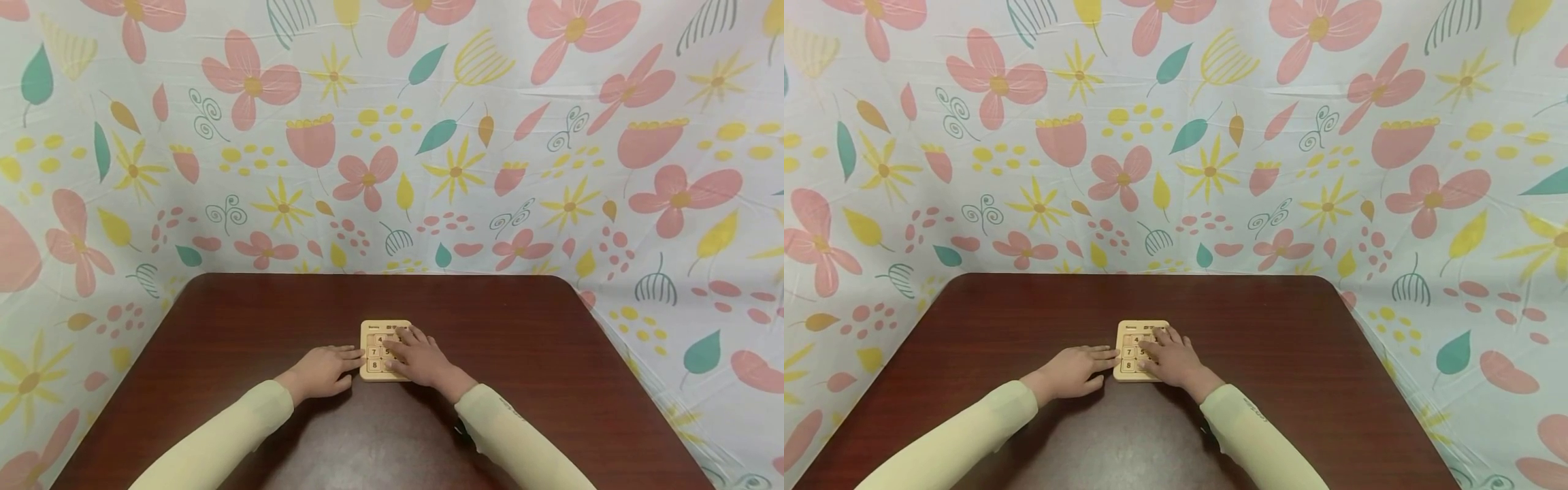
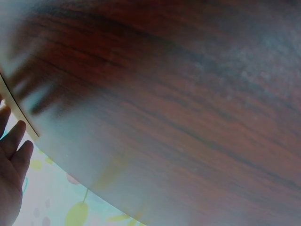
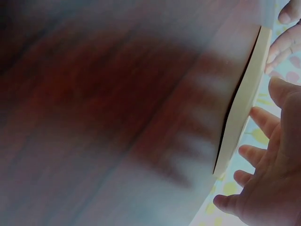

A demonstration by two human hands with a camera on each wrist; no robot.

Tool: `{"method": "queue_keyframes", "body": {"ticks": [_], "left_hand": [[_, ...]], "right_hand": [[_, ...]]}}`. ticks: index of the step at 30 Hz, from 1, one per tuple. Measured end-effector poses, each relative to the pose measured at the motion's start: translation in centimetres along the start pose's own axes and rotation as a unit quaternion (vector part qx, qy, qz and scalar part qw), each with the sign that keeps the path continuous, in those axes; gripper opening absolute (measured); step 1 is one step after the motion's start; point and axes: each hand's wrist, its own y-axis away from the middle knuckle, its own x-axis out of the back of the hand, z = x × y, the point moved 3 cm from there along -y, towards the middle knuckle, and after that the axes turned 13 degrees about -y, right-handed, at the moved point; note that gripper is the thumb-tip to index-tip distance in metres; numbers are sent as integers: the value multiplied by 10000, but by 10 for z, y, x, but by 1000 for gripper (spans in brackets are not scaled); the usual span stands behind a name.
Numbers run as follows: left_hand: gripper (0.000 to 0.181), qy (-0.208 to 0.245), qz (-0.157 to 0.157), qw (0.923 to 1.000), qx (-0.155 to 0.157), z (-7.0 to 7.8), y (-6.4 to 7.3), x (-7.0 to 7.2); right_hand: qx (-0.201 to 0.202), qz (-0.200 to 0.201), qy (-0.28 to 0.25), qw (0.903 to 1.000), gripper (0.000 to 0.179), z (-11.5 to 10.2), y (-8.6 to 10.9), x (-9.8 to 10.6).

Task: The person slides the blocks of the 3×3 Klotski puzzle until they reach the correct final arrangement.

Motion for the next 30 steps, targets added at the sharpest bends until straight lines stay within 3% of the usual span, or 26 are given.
{"method": "queue_keyframes", "body": {"ticks": [30], "left_hand": [[46,-27,-25,10000,-11,0,1,2]], "right_hand": [[67,-26,141,9999,53,-9,-10,-5]]}}
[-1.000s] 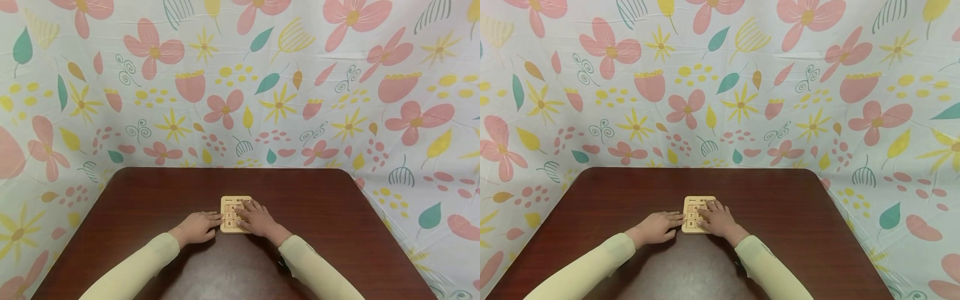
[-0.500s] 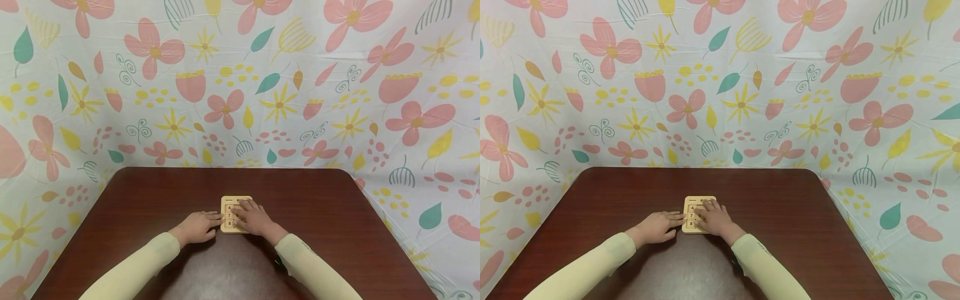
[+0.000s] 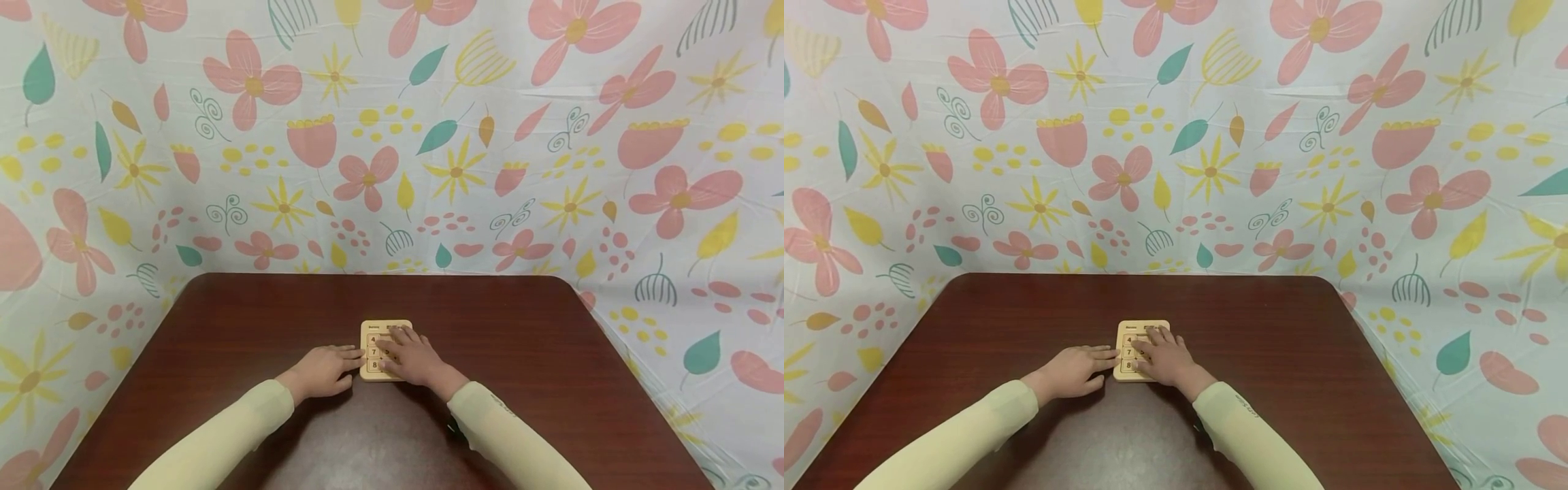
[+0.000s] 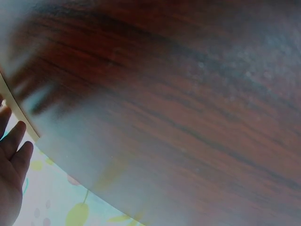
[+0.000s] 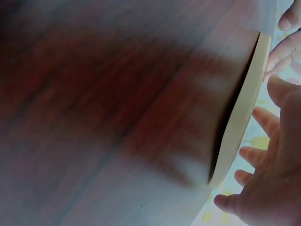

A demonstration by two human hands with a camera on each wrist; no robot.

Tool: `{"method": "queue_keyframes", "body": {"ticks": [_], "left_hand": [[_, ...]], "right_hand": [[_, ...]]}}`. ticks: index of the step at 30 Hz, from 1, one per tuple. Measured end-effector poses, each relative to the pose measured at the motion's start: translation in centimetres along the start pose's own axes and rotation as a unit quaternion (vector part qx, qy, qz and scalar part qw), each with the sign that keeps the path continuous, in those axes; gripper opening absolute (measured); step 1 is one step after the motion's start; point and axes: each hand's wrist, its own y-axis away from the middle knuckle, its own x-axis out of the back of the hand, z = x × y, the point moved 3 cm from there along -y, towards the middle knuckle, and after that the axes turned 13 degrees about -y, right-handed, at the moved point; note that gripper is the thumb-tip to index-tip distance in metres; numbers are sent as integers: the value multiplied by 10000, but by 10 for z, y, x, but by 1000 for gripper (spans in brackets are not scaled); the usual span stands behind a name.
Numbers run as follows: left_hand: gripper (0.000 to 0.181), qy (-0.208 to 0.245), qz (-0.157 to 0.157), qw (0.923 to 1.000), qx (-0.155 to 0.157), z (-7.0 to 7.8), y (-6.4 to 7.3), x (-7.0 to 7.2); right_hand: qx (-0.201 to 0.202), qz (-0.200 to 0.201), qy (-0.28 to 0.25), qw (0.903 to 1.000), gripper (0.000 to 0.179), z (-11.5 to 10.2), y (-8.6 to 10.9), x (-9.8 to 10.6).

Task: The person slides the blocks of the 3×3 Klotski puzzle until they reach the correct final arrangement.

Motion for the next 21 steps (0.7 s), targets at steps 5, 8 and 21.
{"method": "queue_keyframes", "body": {"ticks": [5,8,21], "left_hand": [[45,15,-33,10000,52,1,-1,0],[45,-11,3,10000,56,1,-1,-1],[46,-37,60,9999,73,2,1,-1]], "right_hand": [[57,128,-111,9998,52,2,1,4],[128,283,-156,9994,51,6,3,7],[326,769,-164,9964,48,28,25,19]]}}
